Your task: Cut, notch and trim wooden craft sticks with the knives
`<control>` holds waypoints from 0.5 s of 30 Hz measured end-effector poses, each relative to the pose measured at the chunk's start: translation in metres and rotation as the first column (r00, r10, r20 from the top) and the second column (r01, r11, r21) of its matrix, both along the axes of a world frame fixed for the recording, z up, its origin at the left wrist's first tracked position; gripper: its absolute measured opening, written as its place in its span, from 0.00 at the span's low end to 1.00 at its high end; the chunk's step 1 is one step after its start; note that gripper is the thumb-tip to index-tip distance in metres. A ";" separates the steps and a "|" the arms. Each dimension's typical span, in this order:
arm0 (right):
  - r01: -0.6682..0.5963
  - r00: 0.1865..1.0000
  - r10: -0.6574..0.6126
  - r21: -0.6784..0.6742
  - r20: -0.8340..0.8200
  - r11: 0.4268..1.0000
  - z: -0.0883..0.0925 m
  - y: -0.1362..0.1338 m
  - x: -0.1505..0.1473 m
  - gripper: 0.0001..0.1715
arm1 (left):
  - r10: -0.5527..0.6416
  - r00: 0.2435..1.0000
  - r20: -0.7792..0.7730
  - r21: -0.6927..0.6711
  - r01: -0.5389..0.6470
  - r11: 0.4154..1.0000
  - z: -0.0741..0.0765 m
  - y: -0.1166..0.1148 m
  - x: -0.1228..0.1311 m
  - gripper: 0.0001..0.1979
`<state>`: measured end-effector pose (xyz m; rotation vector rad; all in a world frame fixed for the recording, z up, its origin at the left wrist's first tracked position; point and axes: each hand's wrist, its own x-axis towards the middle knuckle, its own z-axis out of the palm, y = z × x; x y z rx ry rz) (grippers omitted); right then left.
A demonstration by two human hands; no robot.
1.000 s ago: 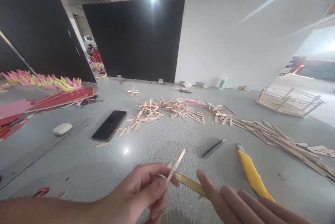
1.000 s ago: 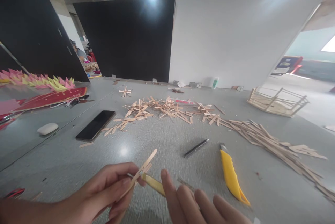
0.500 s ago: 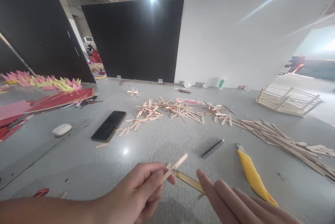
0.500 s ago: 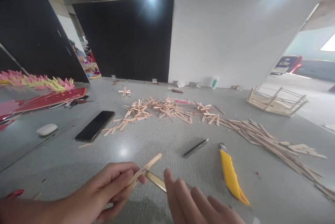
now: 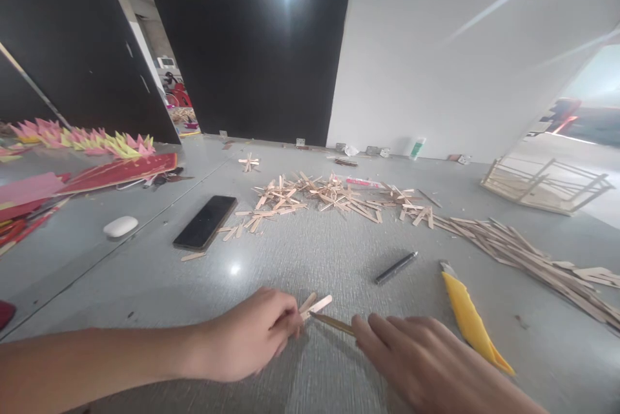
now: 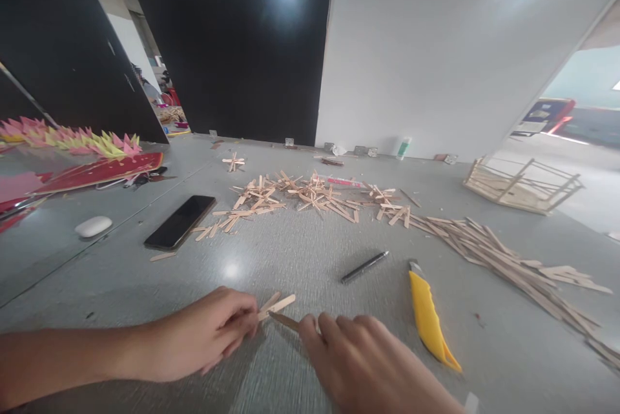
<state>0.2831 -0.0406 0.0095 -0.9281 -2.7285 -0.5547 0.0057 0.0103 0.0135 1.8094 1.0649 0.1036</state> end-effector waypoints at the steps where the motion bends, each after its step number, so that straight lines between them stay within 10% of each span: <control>1: 0.002 1.000 -0.002 -0.019 0.020 1.000 -0.004 0.005 0.004 0.13 | -0.006 1.000 -0.007 -0.022 0.006 1.000 0.001 0.000 0.000 0.16; 9: -0.016 0.993 0.020 -0.041 0.115 0.999 -0.016 0.035 0.016 0.21 | -0.042 0.999 0.011 0.115 0.041 0.993 0.000 -0.004 0.001 0.16; 15: 0.111 0.956 -0.191 0.325 0.223 0.939 -0.012 -0.022 -0.028 0.15 | -0.097 0.994 0.045 0.264 0.082 0.961 -0.007 -0.004 0.005 0.18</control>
